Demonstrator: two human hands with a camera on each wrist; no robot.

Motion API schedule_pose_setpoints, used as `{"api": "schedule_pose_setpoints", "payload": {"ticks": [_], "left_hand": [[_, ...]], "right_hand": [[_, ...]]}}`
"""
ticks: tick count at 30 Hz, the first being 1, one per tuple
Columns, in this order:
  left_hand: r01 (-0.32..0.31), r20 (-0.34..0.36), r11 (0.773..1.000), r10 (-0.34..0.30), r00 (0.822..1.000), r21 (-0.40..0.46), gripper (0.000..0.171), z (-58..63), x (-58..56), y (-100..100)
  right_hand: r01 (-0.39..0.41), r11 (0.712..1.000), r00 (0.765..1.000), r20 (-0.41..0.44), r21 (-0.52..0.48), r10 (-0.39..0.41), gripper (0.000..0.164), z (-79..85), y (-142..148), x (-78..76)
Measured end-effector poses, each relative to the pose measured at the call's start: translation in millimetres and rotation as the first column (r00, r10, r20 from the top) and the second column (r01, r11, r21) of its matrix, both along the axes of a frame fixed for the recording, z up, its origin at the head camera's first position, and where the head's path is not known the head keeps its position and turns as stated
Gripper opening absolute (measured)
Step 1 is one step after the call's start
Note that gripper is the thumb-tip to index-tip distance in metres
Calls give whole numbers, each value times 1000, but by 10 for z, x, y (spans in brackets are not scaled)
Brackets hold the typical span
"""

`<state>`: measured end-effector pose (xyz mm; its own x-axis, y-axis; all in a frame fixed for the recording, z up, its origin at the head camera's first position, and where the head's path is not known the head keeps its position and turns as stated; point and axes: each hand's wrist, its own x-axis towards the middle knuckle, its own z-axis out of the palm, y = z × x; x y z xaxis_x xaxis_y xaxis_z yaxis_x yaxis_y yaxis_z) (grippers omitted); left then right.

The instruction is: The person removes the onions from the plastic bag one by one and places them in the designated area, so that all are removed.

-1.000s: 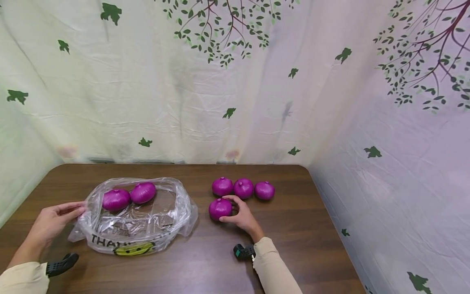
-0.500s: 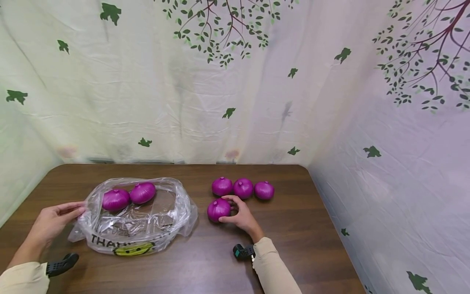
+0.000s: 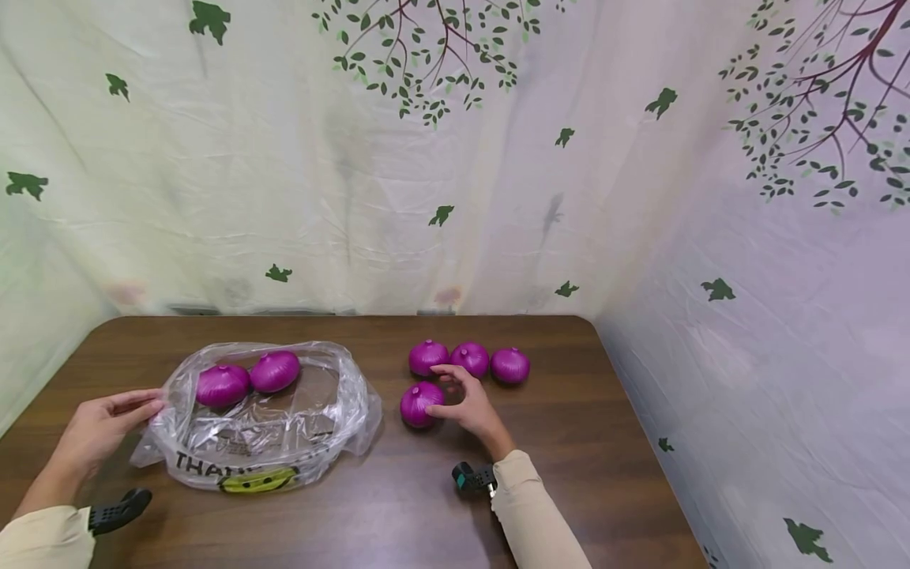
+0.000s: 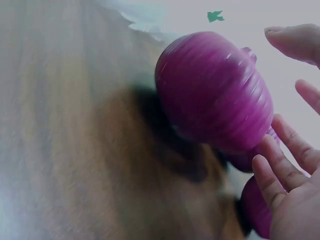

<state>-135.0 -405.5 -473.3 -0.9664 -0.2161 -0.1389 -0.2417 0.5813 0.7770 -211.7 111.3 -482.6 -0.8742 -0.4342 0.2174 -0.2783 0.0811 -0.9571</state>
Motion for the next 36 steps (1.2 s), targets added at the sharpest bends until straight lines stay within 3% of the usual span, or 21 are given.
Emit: {"api": "schedule_pose_setpoints", "payload": {"ticks": [11, 24, 31, 36], "left_hand": [[-2, -27, 1000, 2, 1000, 13, 61, -7, -19, 7], [10, -54, 1000, -9, 998, 23, 60, -9, -5, 11], [9, -55, 999, -7, 998, 45, 61, -8, -2, 22], [13, -68, 997, -8, 998, 72, 59, -5, -1, 17]], "right_hand": [[32, 994, 999, -2, 104, -32, 55, 314, -136, -22], [7, 986, 1000, -26, 165, -2, 56, 619, -499, -40], [76, 978, 997, -27, 197, -72, 55, 379, -750, -264], [63, 976, 997, -45, 210, -54, 54, 438, -929, -294]]}}
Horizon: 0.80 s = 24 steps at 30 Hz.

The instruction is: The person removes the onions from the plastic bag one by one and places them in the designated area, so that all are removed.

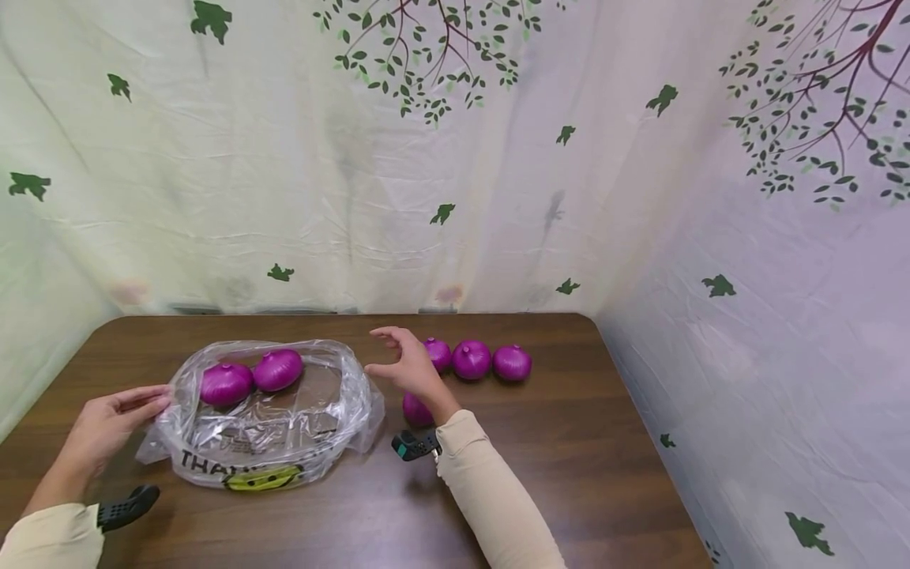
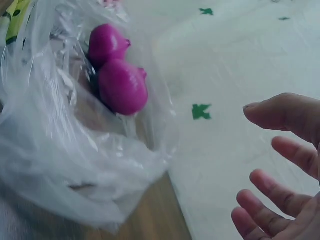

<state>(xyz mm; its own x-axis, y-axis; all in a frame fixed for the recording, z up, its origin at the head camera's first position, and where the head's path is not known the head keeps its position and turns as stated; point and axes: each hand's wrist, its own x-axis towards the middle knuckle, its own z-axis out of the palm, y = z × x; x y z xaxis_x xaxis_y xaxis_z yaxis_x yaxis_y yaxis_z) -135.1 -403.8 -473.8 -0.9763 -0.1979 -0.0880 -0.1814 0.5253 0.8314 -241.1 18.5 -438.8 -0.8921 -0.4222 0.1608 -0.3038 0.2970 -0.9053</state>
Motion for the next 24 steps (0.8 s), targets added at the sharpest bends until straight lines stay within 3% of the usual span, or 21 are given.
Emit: {"api": "schedule_pose_setpoints", "payload": {"ticks": [8, 24], "left_hand": [[7, 2, 1000, -7, 1000, 8, 58, -4, -22, -14], [-7, 28, 1000, 7, 1000, -14, 60, 40, -3, -22]], "right_hand": [[-45, 998, 999, -10, 41, 45, 52, -15, -265, -42], [-97, 995, 995, 4, 19, 97, 53, -127, -690, -78]]}}
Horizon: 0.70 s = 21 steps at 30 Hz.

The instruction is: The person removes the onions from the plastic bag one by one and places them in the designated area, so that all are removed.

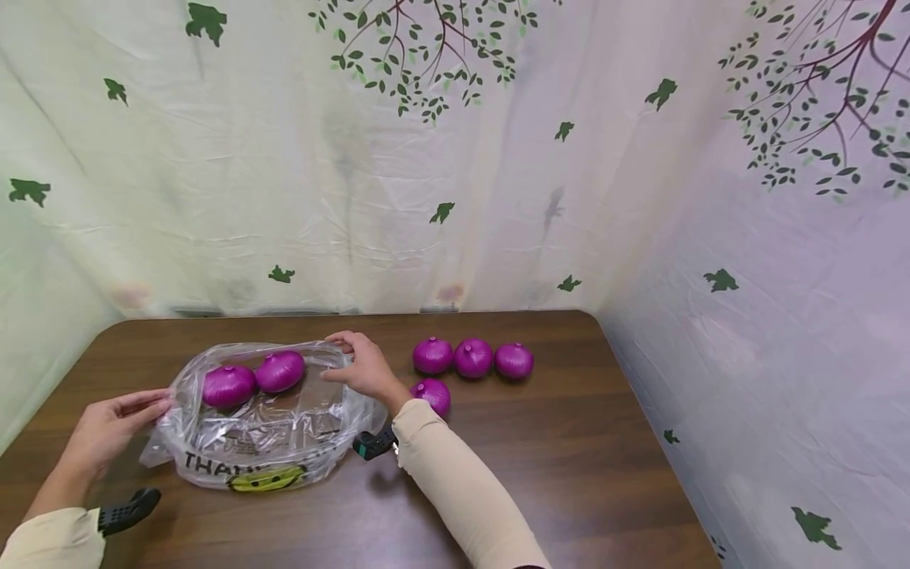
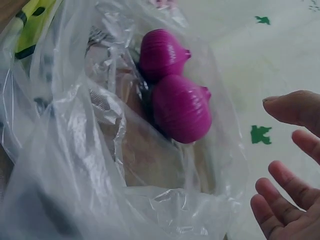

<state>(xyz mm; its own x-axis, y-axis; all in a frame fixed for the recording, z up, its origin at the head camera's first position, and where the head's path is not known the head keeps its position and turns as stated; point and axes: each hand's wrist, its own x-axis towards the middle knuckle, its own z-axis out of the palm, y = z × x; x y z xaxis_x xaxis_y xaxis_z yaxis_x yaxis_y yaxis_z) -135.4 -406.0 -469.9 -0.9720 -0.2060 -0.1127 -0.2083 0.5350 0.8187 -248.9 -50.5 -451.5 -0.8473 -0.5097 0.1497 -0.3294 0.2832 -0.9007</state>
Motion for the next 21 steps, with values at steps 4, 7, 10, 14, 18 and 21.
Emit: {"api": "schedule_pose_setpoints", "payload": {"ticks": [4, 7, 10, 14, 18, 21], "left_hand": [[-3, 7, 1000, 3, 1000, -13, 61, 4, 7, -15], [1, -6, 1000, -1, 1000, -12, 59, -5, 11, -23], [13, -27, 1000, -13, 1000, 8, 57, -22, 11, -21], [6, -35, 1000, -5, 999, 20, 57, -51, 23, 3], [-7, -30, 1000, 7, 1000, 3, 57, -68, 29, 18], [-3, -28, 1000, 3, 1000, -3, 58, -63, 17, 24]], "right_hand": [[-20, 999, 999, -26, 32, 20, 53, 0, -80, -19], [-33, 998, 999, -42, 52, 35, 53, -26, -138, -48], [-43, 995, 997, -55, 94, 48, 52, -80, -184, -74], [-76, 985, 995, -51, 154, 85, 54, -143, -235, -85], [-93, 979, 993, -48, 180, 103, 56, -179, -280, -86], [-94, 978, 994, -46, 187, 104, 56, -189, -305, -90]]}}
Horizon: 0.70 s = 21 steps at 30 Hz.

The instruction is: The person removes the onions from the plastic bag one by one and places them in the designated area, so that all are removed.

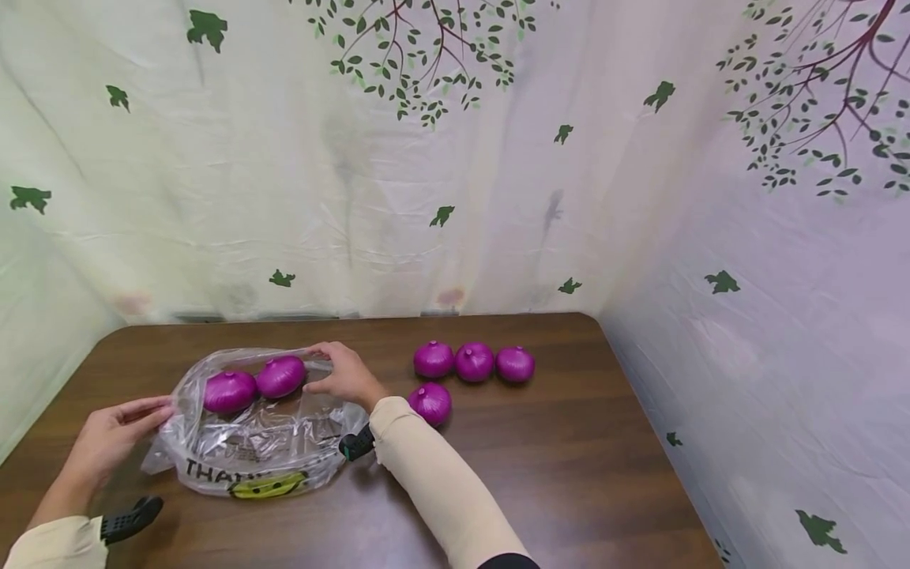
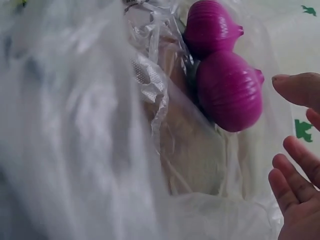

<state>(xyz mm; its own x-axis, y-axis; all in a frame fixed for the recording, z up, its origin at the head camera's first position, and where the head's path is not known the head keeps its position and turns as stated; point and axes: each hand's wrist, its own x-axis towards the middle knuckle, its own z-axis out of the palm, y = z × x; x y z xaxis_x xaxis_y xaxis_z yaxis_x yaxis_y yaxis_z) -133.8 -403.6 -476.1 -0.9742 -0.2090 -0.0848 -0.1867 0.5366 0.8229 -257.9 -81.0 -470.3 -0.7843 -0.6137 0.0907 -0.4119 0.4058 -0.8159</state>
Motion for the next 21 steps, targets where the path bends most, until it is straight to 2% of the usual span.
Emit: {"api": "schedule_pose_setpoints", "payload": {"ticks": [6, 14, 21], "left_hand": [[-15, 33, 1000, 15, 999, -26, 60, 3, 12, -34], [1, 3, 1000, -1, 1000, -22, 59, 24, -6, -46], [4, -6, 1000, -4, 1000, 15, 57, 29, -2, -48]], "right_hand": [[-24, 1000, 999, 22, 14, 24, 58, 5, -112, -9], [9, 995, 1000, 3, 96, -9, 61, 67, -244, -42], [11, 995, 998, 57, 102, -17, 65, 15, -326, -23]]}}
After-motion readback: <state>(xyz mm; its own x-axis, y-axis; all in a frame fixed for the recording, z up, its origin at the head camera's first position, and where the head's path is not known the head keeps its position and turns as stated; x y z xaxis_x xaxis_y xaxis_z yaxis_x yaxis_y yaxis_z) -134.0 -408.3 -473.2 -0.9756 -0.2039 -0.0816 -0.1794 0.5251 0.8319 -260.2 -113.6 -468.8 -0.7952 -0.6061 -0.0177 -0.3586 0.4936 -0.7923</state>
